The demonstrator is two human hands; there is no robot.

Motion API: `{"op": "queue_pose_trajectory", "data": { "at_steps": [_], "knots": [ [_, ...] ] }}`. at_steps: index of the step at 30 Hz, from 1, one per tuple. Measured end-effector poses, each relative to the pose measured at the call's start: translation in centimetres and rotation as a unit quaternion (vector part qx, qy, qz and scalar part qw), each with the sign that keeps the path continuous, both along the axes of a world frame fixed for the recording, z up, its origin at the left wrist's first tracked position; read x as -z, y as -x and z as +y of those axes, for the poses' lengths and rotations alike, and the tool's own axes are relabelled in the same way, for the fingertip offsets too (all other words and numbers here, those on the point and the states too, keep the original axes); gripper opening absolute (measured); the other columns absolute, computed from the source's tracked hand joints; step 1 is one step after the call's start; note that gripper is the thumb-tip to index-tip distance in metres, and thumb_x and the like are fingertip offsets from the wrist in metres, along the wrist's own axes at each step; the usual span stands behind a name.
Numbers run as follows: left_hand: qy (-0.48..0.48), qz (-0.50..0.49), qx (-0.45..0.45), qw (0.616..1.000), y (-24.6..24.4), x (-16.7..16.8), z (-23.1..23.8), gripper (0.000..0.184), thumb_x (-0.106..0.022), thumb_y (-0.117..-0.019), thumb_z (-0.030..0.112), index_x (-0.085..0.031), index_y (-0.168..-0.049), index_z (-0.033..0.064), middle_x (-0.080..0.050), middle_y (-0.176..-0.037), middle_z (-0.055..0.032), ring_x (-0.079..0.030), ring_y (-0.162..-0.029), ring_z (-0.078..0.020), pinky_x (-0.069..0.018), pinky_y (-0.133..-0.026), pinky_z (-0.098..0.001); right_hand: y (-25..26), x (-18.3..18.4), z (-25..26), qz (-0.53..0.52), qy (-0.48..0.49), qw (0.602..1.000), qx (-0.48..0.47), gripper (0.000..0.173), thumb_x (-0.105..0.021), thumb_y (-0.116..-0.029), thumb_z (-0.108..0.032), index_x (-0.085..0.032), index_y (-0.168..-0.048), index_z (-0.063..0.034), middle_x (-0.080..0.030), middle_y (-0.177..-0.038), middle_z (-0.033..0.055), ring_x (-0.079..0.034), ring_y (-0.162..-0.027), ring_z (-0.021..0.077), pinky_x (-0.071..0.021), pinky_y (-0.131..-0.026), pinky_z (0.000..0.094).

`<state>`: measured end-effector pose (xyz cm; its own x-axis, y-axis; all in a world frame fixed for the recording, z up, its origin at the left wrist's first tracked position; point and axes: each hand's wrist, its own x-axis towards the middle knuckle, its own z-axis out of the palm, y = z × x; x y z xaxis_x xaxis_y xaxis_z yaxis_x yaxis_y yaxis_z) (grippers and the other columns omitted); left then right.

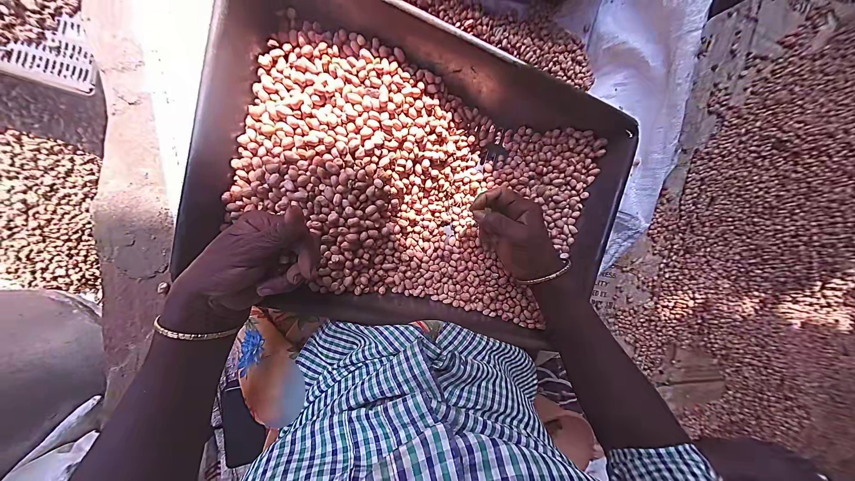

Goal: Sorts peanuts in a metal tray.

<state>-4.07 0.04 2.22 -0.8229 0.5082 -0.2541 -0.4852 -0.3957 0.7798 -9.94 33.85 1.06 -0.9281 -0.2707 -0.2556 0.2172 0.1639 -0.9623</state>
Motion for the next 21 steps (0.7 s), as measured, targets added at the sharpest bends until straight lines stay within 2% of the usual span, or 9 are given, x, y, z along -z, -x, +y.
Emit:
{"op": "queue_pose_trajectory", "data": {
  "at_steps": [3, 5, 6, 7, 10, 12, 14, 18, 21],
  "knots": [
    [0.003, -0.003, -0.011, 1.0, -0.3, 0.0, -0.1, 0.051, -0.048, -0.106, 0.043, -0.071, -0.07, 0.0153, -0.059, -0.054, 0.0092, -0.048, -0.041, 0.0054, -0.0405, -0.041, -0.0087, -0.8, 0.1, -2.8, 0.161, -0.3, 0.933, -0.12, 0.016, -0.067, -0.094, -0.005, -0.075, -0.106, 0.0016, -0.058, -0.081, 0.0096, -0.05, -0.066, 0.0136, -0.0431, -0.062, 0.0264],
    [-0.009, -0.001, -0.006, 1.0, -0.2, 0.1, -0.1, 0.051, -0.049, -0.1057, 0.043, -0.071, -0.07, 0.0147, -0.059, -0.054, 0.0094, -0.049, -0.042, 0.0052, -0.0419, -0.042, -0.0092, -1.0, 1.0, -3.3, 0.249, -0.352, 0.89, -0.147, 0.014, -0.066, -0.0934, -0.003, -0.075, -0.1, 0.0056, -0.064, -0.084, 0.0227, -0.064, -0.068, 0.0332, -0.0532, -0.063, 0.0436],
    [-0.014, -0.003, -0.004, 1.0, -0.1, 0.1, -0.1, 0.051, -0.049, -0.1056, 0.043, -0.071, -0.07, 0.0145, -0.058, -0.054, 0.0094, -0.049, -0.042, 0.0054, -0.0416, -0.042, -0.0089, -0.9, 1.2, -3.1, 0.262, -0.347, 0.889, -0.145, 0.013, -0.066, -0.0924, -0.002, -0.074, -0.097, 0.0067, -0.066, -0.082, 0.0227, -0.066, -0.068, 0.0342, -0.0544, -0.063, 0.0443],
    [-0.018, -0.001, -0.001, 1.0, -0.1, 0.1, -0.1, 0.051, -0.049, -0.1056, 0.043, -0.072, -0.07, 0.0145, -0.058, -0.053, 0.0097, -0.05, -0.042, 0.0058, -0.0413, -0.041, -0.0086, -0.8, 1.1, -2.8, 0.248, -0.328, 0.902, -0.13, 0.012, -0.066, -0.0915, -0.001, -0.074, -0.095, 0.0068, -0.068, -0.08, 0.0192, -0.065, -0.067, 0.0288, -0.0538, -0.064, 0.0397],
    [-0.025, 0.007, 0.002, 1.0, -0.1, 0.2, -0.2, 0.05, -0.05, -0.1043, 0.046, -0.072, -0.072, 0.0138, -0.058, -0.054, 0.0094, -0.049, -0.042, 0.0054, -0.0413, -0.042, -0.0089, -0.1, 0.5, -1.0, 0.105, -0.145, 0.984, -0.006, 0.006, -0.066, -0.0931, 0.0, -0.068, -0.097, -0.0032, -0.059, -0.073, -0.0116, -0.044, -0.056, -0.0102, -0.0398, -0.055, 0.0071],
    [-0.021, 0.01, -0.002, 1.0, -0.3, 0.4, -0.2, 0.051, -0.05, -0.1046, 0.046, -0.072, -0.071, 0.0144, -0.057, -0.053, 0.0099, -0.049, -0.042, 0.0051, -0.042, -0.042, -0.0094, -0.1, 0.3, -0.5, 0.101, -0.132, 0.986, 0.018, 0.007, -0.064, -0.0941, 0.0, -0.065, -0.1, -0.0025, -0.056, -0.076, -0.0135, -0.04, -0.059, -0.013, -0.0362, -0.056, 0.0051],
    [-0.02, 0.016, 0.003, 1.0, -0.1, 0.4, -0.1, 0.051, -0.048, -0.1054, 0.045, -0.072, -0.072, 0.015, -0.057, -0.053, 0.0104, -0.049, -0.043, 0.0051, -0.0428, -0.043, -0.0097, -0.5, 0.0, -1.1, 0.145, -0.243, 0.959, -0.022, 0.013, -0.064, -0.0946, -0.002, -0.07, -0.104, 0.0027, -0.052, -0.076, -0.0026, -0.038, -0.062, -0.0029, -0.0332, -0.06, 0.0125],
    [-0.007, 0.019, -0.014, 1.0, -0.3, 0.1, 0.0, 0.051, -0.049, -0.1055, 0.043, -0.071, -0.07, 0.0148, -0.056, -0.052, 0.0108, -0.048, -0.041, 0.0055, -0.0407, -0.04, -0.0091, -1.6, 0.9, -3.2, 0.289, -0.395, 0.863, -0.124, 0.019, -0.063, -0.0947, -0.002, -0.073, -0.105, 0.0093, -0.066, -0.085, 0.0262, -0.067, -0.069, 0.038, -0.0545, -0.061, 0.0457],
    [-0.002, 0.018, -0.016, 1.0, -0.2, 0.1, 0.0, 0.05, -0.05, -0.1051, 0.044, -0.07, -0.069, 0.0153, -0.056, -0.052, 0.0108, -0.048, -0.042, 0.0054, -0.0407, -0.041, -0.0092, -1.7, 1.4, -3.7, 0.347, -0.442, 0.813, -0.154, 0.015, -0.063, -0.0949, -0.001, -0.071, -0.096, 0.0111, -0.066, -0.082, 0.0256, -0.069, -0.066, 0.0393, -0.0537, -0.053, 0.0456]
  ]
}}
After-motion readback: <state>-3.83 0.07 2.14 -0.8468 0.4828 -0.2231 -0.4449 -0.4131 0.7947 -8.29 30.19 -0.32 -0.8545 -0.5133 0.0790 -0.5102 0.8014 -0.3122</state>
